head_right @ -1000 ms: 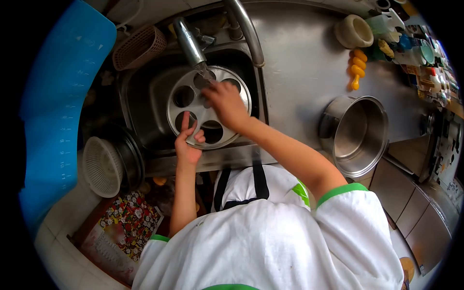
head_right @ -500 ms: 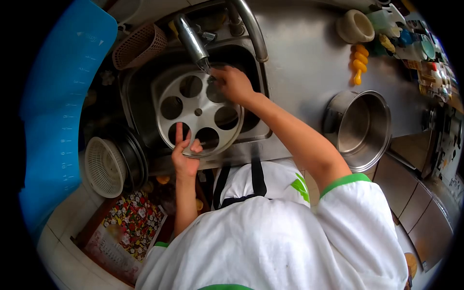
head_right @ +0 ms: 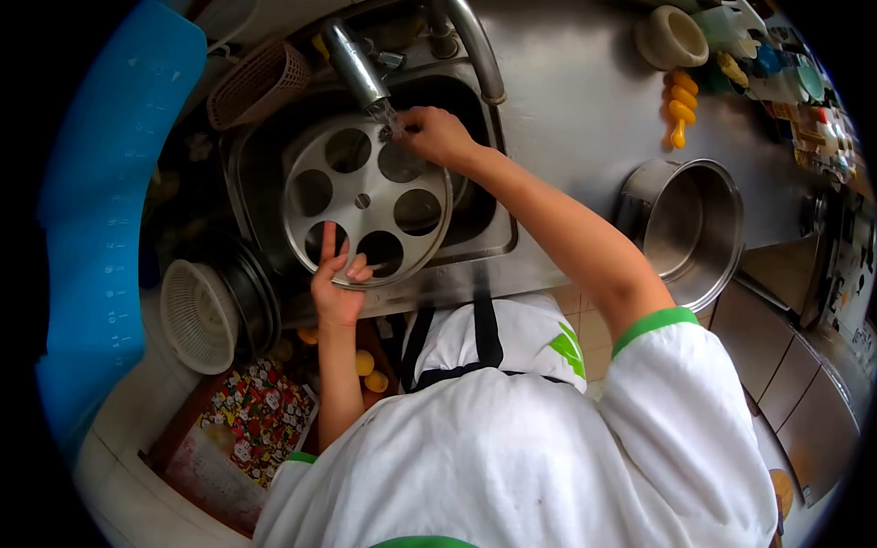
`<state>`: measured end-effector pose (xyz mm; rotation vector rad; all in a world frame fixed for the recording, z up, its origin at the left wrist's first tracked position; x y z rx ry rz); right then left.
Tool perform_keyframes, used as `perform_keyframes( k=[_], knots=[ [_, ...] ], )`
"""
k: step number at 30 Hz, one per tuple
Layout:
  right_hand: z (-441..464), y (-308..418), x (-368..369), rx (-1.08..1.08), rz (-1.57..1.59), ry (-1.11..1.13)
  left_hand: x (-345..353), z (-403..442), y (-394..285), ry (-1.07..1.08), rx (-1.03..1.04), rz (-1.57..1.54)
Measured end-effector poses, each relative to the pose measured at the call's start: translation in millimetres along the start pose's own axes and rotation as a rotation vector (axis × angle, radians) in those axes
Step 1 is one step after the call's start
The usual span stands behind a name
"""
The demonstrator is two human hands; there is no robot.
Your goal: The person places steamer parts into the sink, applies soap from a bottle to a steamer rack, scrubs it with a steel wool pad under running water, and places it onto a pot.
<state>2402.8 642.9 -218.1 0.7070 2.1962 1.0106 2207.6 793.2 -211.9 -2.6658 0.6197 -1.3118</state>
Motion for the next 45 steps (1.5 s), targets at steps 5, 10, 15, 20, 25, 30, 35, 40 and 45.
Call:
perform_keyframes(
  k=[5, 10, 15, 20, 25, 30, 35, 40, 45],
  knots=[
    [-46, -66, 21, 0.024, 0.626, -0.049, -18, 6, -4, 0.002, 0.056, 0.034],
    [-23, -44, -3, -0.005, 0.353, -0.03, -24, -4, 17, -0.006, -0.148, 0.051],
    [8, 1, 16, -0.116, -0.125, 0.255, -5, 7, 43, 0.078, -0.354, 0.22],
    [-22, -29, -11, -0.056, 0.035, 0.291, -10, 16, 21, 0.015, -0.276, 0.158],
    [-2, -6, 18, -0.154, -0.048, 0.438, 8, 32, 40, 0.164, -0.484, 0.349],
    [-5, 42, 14, -0.451, -0.075, 0.406, 16, 51, 25, 0.095, -0.412, 0.397],
    [-4, -26, 1, 0.013, 0.052, 0.401, -3, 38, -7, 0.111, -0.345, 0.339],
    [17, 27, 18, -0.233, 0.035, 0.334, 11, 42, 3, 0.137, -0.372, 0.436],
    [-11, -41, 15, 0.095, 0.687, 0.045, -15, 34, -52, -0.03, 0.056, 0.213]
  ],
)
Point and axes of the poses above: each hand's wrist, its own z-axis towards the middle knuckle, its own x-axis out of the palm, y = z × x, the point moved 10 cm from there along z, towards the middle knuckle, and after that the axes turned 5 degrees about y, right-handed, at the moved point
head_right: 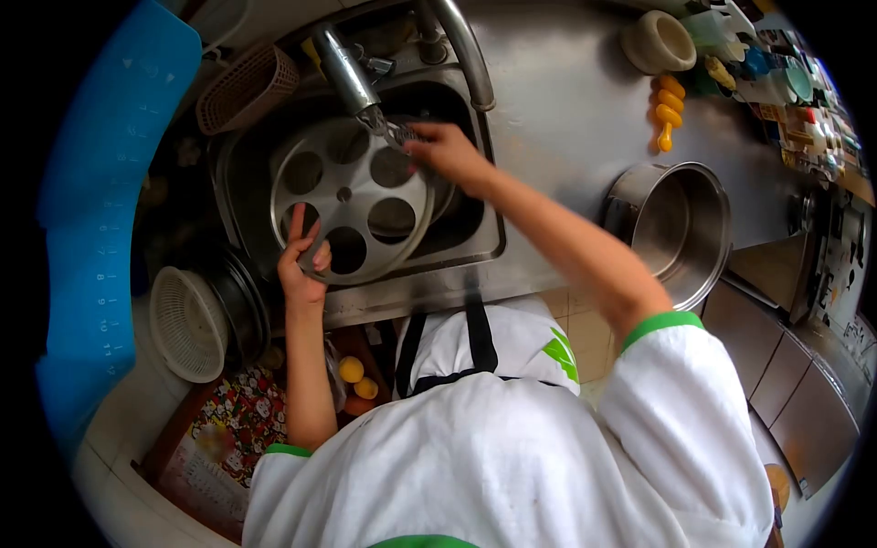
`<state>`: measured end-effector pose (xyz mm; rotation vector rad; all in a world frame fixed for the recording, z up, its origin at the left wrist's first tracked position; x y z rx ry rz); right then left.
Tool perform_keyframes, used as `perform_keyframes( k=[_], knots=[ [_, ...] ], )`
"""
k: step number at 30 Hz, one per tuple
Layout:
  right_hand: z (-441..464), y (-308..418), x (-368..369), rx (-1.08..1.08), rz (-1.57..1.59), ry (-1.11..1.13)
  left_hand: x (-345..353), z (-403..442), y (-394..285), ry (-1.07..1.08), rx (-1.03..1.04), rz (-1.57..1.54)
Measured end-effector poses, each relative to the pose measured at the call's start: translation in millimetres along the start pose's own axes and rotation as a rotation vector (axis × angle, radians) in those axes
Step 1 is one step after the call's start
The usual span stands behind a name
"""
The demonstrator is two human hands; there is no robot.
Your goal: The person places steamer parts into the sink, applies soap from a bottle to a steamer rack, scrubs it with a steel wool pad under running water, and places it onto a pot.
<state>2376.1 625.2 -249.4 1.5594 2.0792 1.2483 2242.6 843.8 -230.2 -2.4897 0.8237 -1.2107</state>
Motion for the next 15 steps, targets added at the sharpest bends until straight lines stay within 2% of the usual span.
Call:
perform_keyframes(
  k=[2, 3, 4, 6, 7, 9, 10, 13, 14, 15],
  knots=[
    [-17, -53, 20, -0.039, 0.346, -0.138, -2, 0, 8, -0.049, 0.077, -0.017],
    [-20, -74, 15, -0.165, 0.099, -0.315, -6, -1, 9, -0.097, 0.153, -0.04],
    [-25, -87, 17, -0.119, 0.017, -0.384, -1, -2, 16, -0.048, 0.137, -0.065],
    [-11, -84, 10, -0.01, 0.17, -0.335, 6, -10, 21, -0.063, 0.08, -0.036],
    [11, -61, -11, -0.237, -0.197, -0.368, 3, -14, 20, -0.073, 0.077, -0.031],
    [44, -28, -11, -0.093, -0.25, -0.134, 3, -15, 28, -0.039, -0.039, -0.018],
    [47, -12, -8, -0.058, -0.22, -0.102, 2, -14, 29, -0.043, -0.043, -0.013],
    [39, -25, 4, -0.227, 0.06, -0.158, 3, -1, 12, -0.08, 0.2, -0.166],
    [13, -43, 20, -0.02, 0.178, -0.176, 5, 2, 15, -0.078, 0.199, -0.168],
    [-4, -50, 24, -0.08, 0.139, -0.305, 2, 3, 18, -0.099, 0.211, -0.18]
  ],
)
Point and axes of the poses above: each hand's wrist, its own z-axis towards the middle knuckle, its own x-axis out of the palm, y = z × x, the point moved 10 cm from there along z, towards the middle knuckle, and after that the axes turned 5 degrees about y, right-handed, at the moved point
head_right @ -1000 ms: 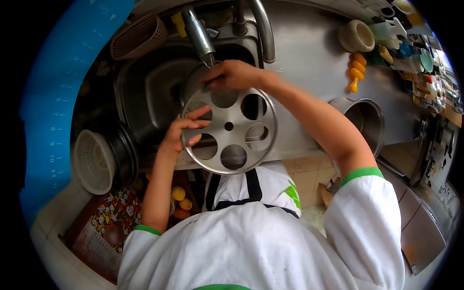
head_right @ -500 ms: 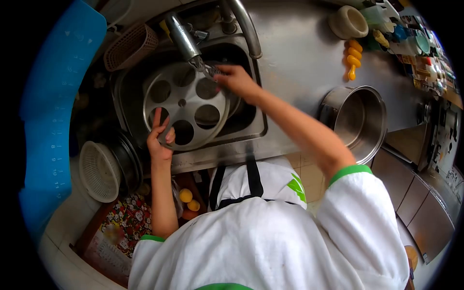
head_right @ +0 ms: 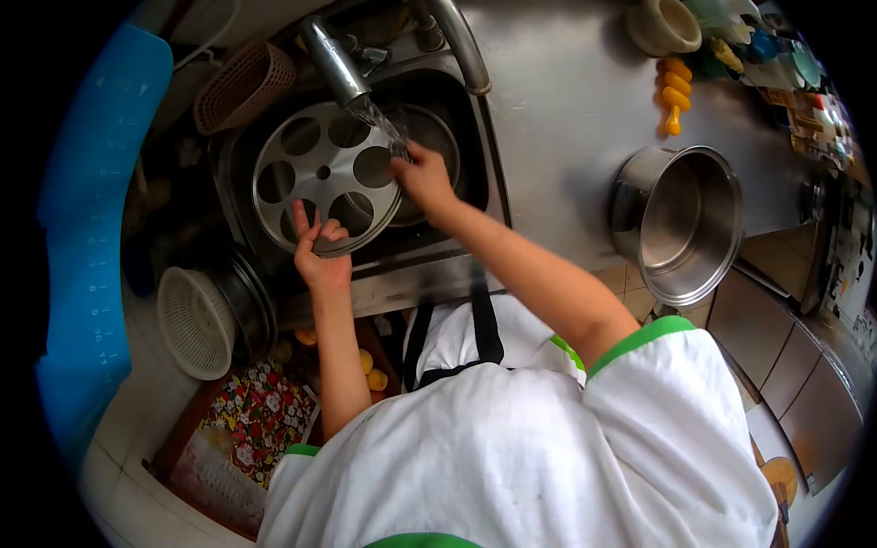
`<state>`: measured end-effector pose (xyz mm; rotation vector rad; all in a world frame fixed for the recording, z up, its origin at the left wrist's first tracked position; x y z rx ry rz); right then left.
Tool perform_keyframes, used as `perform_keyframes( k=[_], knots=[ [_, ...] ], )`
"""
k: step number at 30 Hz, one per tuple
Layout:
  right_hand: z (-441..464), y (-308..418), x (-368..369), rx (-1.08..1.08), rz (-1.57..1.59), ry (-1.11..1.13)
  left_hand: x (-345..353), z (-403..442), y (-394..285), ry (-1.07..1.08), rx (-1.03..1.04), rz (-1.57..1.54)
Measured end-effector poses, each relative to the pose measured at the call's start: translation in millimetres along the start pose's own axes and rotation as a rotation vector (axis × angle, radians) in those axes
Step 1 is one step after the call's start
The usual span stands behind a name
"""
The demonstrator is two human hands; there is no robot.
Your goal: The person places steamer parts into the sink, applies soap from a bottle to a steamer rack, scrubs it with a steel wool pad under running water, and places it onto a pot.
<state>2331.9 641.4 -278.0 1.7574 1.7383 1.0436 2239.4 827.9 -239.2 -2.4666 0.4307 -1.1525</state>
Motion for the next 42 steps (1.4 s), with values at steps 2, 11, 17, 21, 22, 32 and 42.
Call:
perform_keyframes(
  k=[2, 11, 17, 21, 22, 32, 42],
  knots=[
    [6, -33, -21, -0.088, -0.149, -0.195, 0, -4, 12, -0.029, -0.033, 0.015],
    [-16, 48, -17, -0.356, -0.822, -0.309, 11, -3, 28, 0.055, -0.059, -0.072],
    [62, 20, -33, -0.013, -0.106, 0.008, 9, -8, 33, 0.097, -0.099, -0.196],
    [-9, -13, 0, -0.143, 0.185, -0.105, -8, 7, 38, 0.071, 0.021, -0.348],
    [-24, -22, 8, 0.025, 0.325, -0.12, -9, 3, 41, 0.015, 0.031, -0.224],
    [15, 35, -33, 0.246, 0.012, 0.384, -9, -26, 8, 0.2, -0.199, -0.016],
    [44, 77, 17, -0.076, -0.611, 0.503, 6, -1, -18, 0.12, -0.299, 0.718]
  ],
)
Point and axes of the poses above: each hand's wrist, its own z-axis towards the middle knuckle, its own x-axis out of the palm, y = z × x, the point moved 10 cm from there along z, towards the middle knuckle, and after that the axes turned 5 degrees about y, right-handed, at the moved point
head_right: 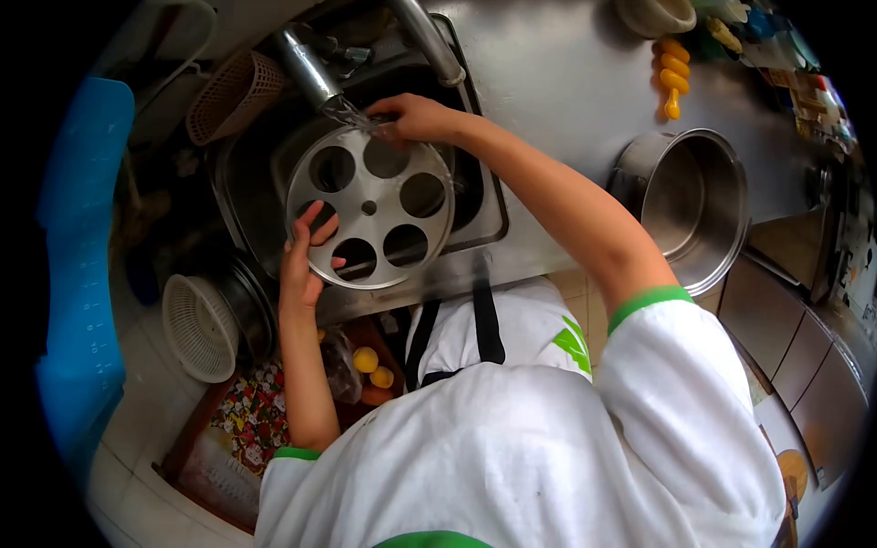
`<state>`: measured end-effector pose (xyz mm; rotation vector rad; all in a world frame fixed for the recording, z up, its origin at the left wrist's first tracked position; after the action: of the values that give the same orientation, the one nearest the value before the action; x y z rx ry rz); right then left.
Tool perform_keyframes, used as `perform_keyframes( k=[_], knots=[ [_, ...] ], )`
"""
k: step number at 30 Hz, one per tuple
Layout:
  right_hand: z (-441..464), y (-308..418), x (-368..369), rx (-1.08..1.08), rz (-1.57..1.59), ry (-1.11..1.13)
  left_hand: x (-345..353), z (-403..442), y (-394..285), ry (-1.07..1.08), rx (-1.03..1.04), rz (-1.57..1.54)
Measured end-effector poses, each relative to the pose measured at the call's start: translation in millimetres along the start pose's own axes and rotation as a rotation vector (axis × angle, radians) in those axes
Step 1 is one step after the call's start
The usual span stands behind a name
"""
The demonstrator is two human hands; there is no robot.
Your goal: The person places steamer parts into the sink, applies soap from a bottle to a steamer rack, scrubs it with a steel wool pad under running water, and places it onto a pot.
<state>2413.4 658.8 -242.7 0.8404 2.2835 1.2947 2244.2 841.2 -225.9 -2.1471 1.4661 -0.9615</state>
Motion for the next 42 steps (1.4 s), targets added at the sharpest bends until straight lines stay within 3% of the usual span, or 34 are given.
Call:
perform_keyframes(
  k=[2, 4, 5, 7, 9, 10, 11, 13, 16, 18, 21, 24, 25, 31, 33, 34, 37, 39, 41, 42],
  knots=[
    [4, -4, 14, 0.086, -0.089, 0.093, -2, 1, 3, -0.05, 0.008, 0.04],
    [8, -10, -5, -0.037, -0.024, -0.133, -10, 2, 3, -0.107, 0.072, -0.023],
    [4, -23, -1, -0.04, -0.028, -0.137, -16, 2, -1, -0.167, 0.145, -0.097],
    [-25, -66, 11, 0.045, 0.403, -0.308, -16, 2, 5, -0.228, 0.168, -0.179],
    [-73, -80, 34, 0.225, 0.489, -0.685, -18, 10, 25, -0.26, 0.233, -0.383],
    [-90, -74, 32, 0.32, 0.292, -0.761, -12, 7, 35, -0.242, 0.183, -0.364],
    [-84, -81, 24, 0.324, 0.291, -0.761, -12, 4, 35, -0.243, 0.18, -0.365],
    [-49, -77, 2, 0.214, -0.155, -0.594, -4, -5, 37, -0.185, 0.09, -0.227],
    [-20, -8, -8, -0.047, -0.417, -0.433, 9, -5, 23, -0.17, 0.09, -0.176],
    [-13, -3, -7, -0.134, -0.445, -0.416, 9, 0, 10, -0.184, 0.173, -0.229],
    [-32, -51, -3, 0.05, -0.17, -0.456, -2, 1, 11, -0.226, 0.209, -0.289],
    [-42, -64, 6, 0.042, -0.117, -0.481, 2, -3, 20, -0.215, 0.139, -0.295],
    [-32, -71, 5, 0.128, -0.067, -0.402, 5, -8, 23, -0.213, 0.076, -0.268],
    [-7, 0, -9, -0.106, -0.334, -0.261, 10, -1, 16, -0.102, 0.056, -0.232],
    [-20, -31, -11, -0.039, -0.139, -0.38, 11, 1, 18, -0.077, 0.059, -0.237],
    [-22, -70, -2, 0.071, 0.241, -0.37, 4, 1, 23, -0.13, 0.095, -0.29],
    [-64, -92, 54, 0.129, 0.939, -0.373, -6, 8, 41, -0.204, 0.208, -0.438],
    [-67, -96, 66, 0.071, 0.98, -0.492, 2, 8, 44, -0.224, 0.303, -0.543],
    [-67, -85, 51, 0.107, 0.949, -0.427, 23, 6, 51, -0.108, 0.28, -0.695],
    [-63, -75, 39, 0.078, 0.896, -0.351, 26, 3, 50, -0.066, 0.275, -0.619]
  ],
)
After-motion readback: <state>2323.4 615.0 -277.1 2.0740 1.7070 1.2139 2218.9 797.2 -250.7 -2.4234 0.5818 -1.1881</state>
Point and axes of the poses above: each hand's wrist, its own z-axis towards the middle knuckle, its own x-axis out of the palm, y = z × x, the point moved 10 cm from there along z, towards the middle knuckle, and after that the axes turned 5 degrees about y, right-handed, at the moved point
